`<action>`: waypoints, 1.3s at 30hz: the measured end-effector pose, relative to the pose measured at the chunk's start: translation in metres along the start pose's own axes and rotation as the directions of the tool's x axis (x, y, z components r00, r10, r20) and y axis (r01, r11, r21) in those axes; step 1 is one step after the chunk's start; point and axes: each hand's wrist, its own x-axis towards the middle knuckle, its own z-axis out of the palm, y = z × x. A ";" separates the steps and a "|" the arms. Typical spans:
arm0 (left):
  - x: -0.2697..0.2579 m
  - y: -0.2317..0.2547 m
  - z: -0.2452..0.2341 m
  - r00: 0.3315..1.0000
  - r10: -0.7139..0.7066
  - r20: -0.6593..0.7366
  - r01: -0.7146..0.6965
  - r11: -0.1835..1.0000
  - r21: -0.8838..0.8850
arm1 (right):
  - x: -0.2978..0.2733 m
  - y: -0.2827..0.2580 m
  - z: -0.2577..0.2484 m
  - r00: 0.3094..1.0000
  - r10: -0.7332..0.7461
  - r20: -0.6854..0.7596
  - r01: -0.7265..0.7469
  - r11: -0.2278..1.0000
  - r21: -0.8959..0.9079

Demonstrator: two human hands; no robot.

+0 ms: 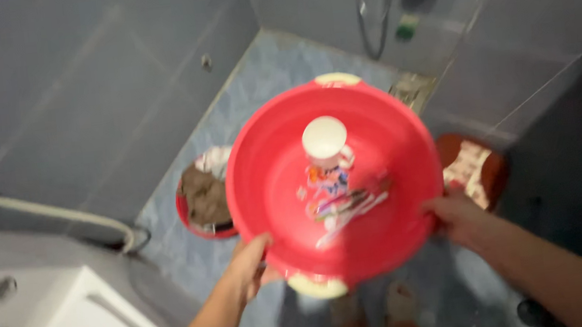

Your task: The person washes several glasses, a mug, and toothbrushes by hand under a running faucet at a sink and then places them into a basin on the floor.

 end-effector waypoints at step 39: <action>-0.267 0.074 0.236 0.972 0.082 0.219 -0.127 0.972 0.196 | -0.282 -0.226 -0.165 0.689 -0.205 0.695 0.483 -0.584 -0.652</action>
